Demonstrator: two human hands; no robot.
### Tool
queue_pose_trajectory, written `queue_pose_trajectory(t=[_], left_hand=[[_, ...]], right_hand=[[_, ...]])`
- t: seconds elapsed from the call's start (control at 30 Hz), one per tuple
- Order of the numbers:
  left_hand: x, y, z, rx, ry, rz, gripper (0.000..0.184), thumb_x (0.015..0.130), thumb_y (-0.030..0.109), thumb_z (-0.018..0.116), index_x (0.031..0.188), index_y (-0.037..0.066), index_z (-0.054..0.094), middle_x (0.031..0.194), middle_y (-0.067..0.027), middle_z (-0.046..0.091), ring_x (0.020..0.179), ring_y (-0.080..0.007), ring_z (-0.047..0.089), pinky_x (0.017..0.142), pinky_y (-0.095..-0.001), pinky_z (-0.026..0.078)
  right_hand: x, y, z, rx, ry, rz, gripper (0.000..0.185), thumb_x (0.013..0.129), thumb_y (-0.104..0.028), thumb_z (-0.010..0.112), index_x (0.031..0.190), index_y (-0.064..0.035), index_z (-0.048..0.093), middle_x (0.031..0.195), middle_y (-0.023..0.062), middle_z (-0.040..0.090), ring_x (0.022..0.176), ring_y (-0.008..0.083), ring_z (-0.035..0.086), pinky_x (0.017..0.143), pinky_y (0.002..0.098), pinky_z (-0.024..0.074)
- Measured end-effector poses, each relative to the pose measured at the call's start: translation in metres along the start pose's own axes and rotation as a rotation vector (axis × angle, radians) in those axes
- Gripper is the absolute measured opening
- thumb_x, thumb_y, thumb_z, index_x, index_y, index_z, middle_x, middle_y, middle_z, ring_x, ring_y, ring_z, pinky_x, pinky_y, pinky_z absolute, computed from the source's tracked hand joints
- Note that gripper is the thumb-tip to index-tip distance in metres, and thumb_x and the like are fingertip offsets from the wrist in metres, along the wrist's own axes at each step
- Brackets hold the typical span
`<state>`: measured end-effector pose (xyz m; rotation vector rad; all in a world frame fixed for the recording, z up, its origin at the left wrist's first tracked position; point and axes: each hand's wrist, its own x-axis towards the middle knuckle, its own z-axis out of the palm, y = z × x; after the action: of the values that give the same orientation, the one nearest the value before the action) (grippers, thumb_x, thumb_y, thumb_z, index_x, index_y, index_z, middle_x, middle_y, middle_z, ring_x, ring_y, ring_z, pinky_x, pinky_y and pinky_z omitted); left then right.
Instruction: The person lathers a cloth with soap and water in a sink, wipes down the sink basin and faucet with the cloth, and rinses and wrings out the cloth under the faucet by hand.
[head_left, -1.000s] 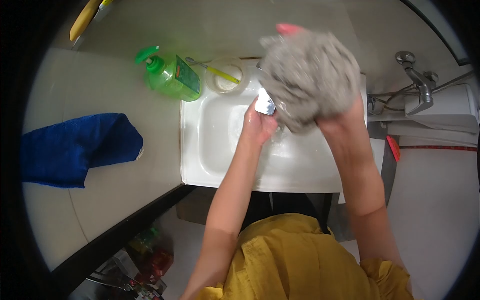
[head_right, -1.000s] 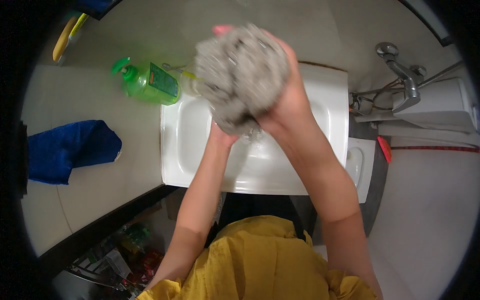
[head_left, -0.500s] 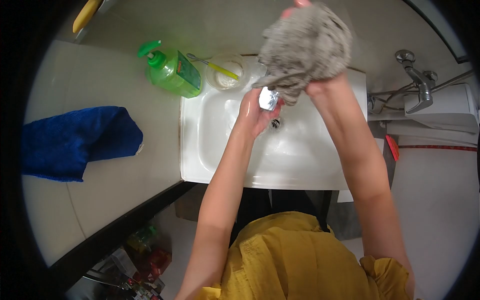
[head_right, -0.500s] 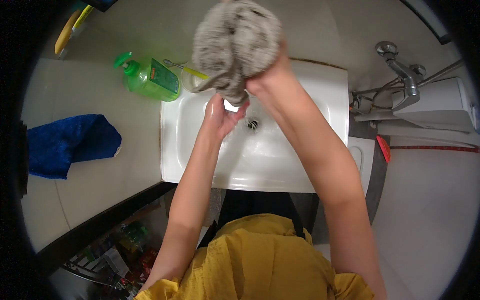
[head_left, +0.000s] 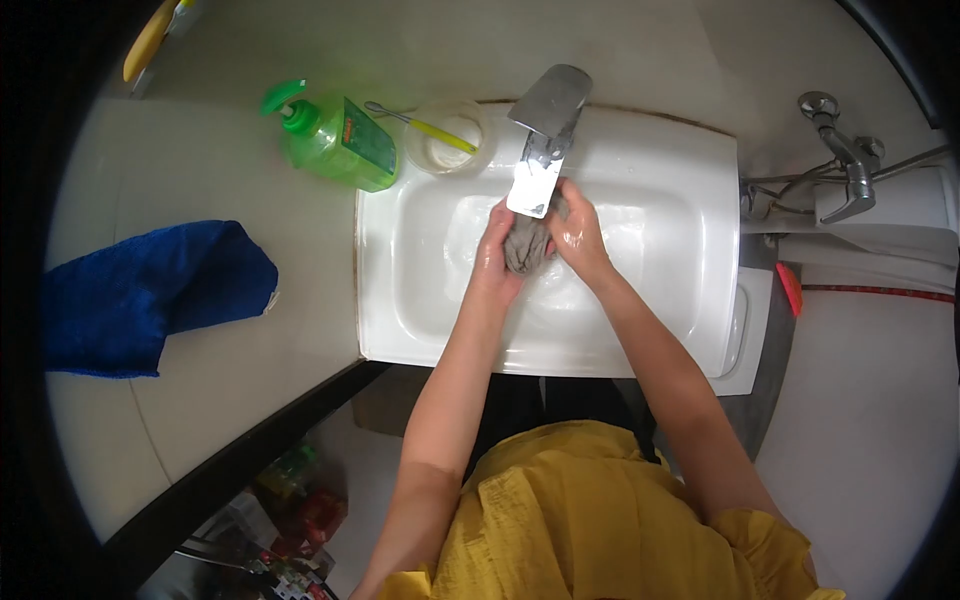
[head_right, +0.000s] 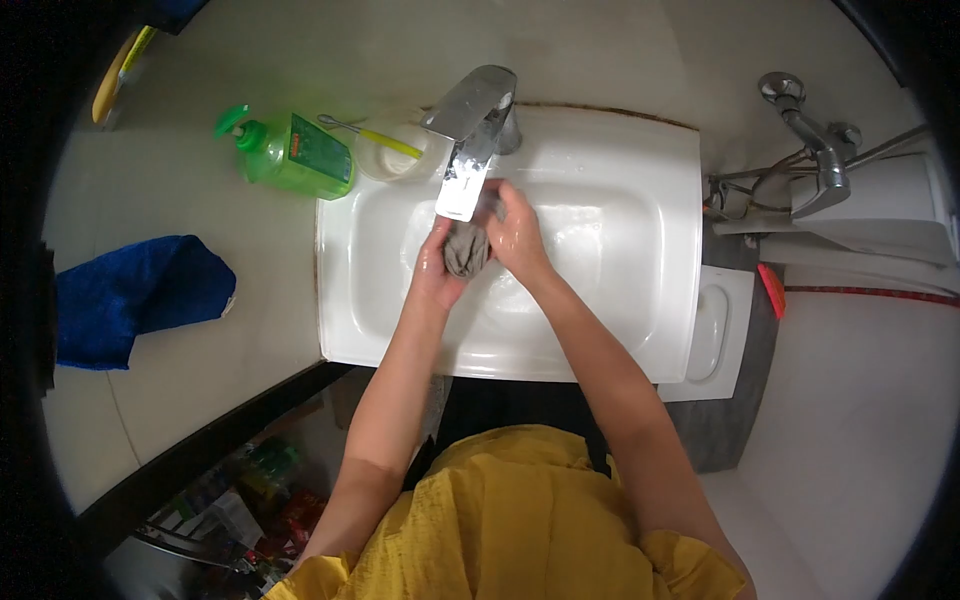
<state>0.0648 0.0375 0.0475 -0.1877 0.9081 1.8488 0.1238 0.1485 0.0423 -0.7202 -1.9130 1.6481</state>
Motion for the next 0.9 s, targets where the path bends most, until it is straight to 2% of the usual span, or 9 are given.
queue_pose_trajectory(t=[0.07,0.1,0.2,0.23,0.33,0.5,0.7,0.8,0.9], left_hand=[[-0.003,0.004,-0.002,-0.030,0.023,-0.027,0.049,0.093,0.046,0.037,0.131,0.015,0.039,0.132,-0.0083,0.042,0.115,-0.0278,0.048,0.090,-0.0488,0.043],[-0.005,0.006,0.001,-0.079,0.038,-0.067,0.047,0.093,0.044,0.039,0.131,0.016,0.039,0.127,-0.0076,0.045,0.112,-0.0273,0.049,0.086,-0.0468,0.046],[0.001,0.008,-0.011,-0.208,0.061,-0.124,0.038,0.093,0.040,0.044,0.122,0.017,0.048,0.110,-0.0072,0.056,0.096,-0.0267,0.058,0.075,-0.0392,0.050],[-0.004,0.009,-0.010,-0.141,0.031,-0.111,0.036,0.093,0.040,0.044,0.120,0.017,0.050,0.107,-0.0069,0.058,0.091,-0.0260,0.059,0.072,-0.0377,0.051],[0.007,0.002,-0.028,-0.181,0.069,-0.159,0.032,0.092,0.034,0.048,0.114,0.011,0.052,0.098,-0.0069,0.060,0.078,-0.0219,0.061,0.066,-0.0330,0.051],[0.016,-0.030,-0.019,-0.081,0.322,-0.018,0.027,0.090,0.024,0.053,0.112,0.007,0.052,0.099,-0.0063,0.059,0.088,-0.0189,0.059,0.074,-0.0338,0.051],[-0.001,0.006,-0.016,-0.040,0.118,0.033,0.036,0.089,0.029,0.054,0.117,0.006,0.051,0.111,-0.0073,0.058,0.100,-0.0202,0.058,0.085,-0.0351,0.047],[-0.006,0.027,-0.036,0.165,0.160,0.023,0.039,0.089,0.033,0.054,0.116,0.005,0.052,0.109,-0.0070,0.059,0.102,-0.0182,0.057,0.088,-0.0356,0.046],[-0.015,0.022,-0.049,0.149,0.233,-0.043,0.049,0.089,0.042,0.052,0.125,0.009,0.044,0.119,-0.0102,0.052,0.106,-0.0305,0.052,0.093,-0.0456,0.042]], right_hand=[[0.010,0.005,0.010,0.022,0.184,-0.020,0.026,0.076,-0.007,0.061,0.099,0.0001,0.056,0.100,0.0168,0.059,0.089,0.0315,0.057,0.075,0.0364,0.0469],[0.007,-0.003,0.015,-0.011,0.040,-0.029,0.023,0.075,-0.009,0.060,0.097,-0.0024,0.058,0.090,0.0143,0.061,0.083,0.0329,0.058,0.078,0.0381,0.0455],[-0.032,-0.029,0.047,-0.405,-0.015,-0.461,0.010,0.074,-0.016,0.063,0.075,-0.0070,0.061,0.069,0.0113,0.060,0.063,0.0290,0.056,0.071,0.0367,0.0422],[-0.041,-0.032,0.055,-0.288,0.063,-0.603,0.014,0.074,-0.020,0.064,0.067,-0.0087,0.060,0.064,0.0108,0.059,0.055,0.0274,0.054,0.066,0.0357,0.0414],[-0.058,-0.044,0.047,-0.298,-0.177,-0.562,0.020,0.074,-0.025,0.065,0.060,-0.0113,0.057,0.061,0.0085,0.057,0.055,0.0239,0.052,0.063,0.0330,0.0390],[0.007,0.029,0.028,-0.235,0.111,-0.067,0.025,0.084,-0.020,0.054,0.068,0.0001,0.056,0.067,0.0184,0.060,0.063,0.0398,0.056,0.056,0.0439,0.0437],[0.021,0.094,0.025,-0.244,0.040,-0.241,0.017,0.085,-0.017,0.054,0.085,0.0001,0.054,0.078,0.0217,0.060,0.059,0.0366,0.057,0.054,0.0384,0.0456],[0.013,0.042,0.003,0.152,-0.379,0.614,0.016,0.085,-0.015,0.056,0.091,-0.0007,0.051,0.081,0.0169,0.061,0.060,0.0264,0.059,0.055,0.0337,0.0474],[0.011,0.041,0.017,0.161,-0.061,0.273,0.017,0.084,-0.015,0.059,0.092,-0.0009,0.053,0.082,0.0109,0.061,0.069,0.0184,0.059,0.061,0.0314,0.0498]])
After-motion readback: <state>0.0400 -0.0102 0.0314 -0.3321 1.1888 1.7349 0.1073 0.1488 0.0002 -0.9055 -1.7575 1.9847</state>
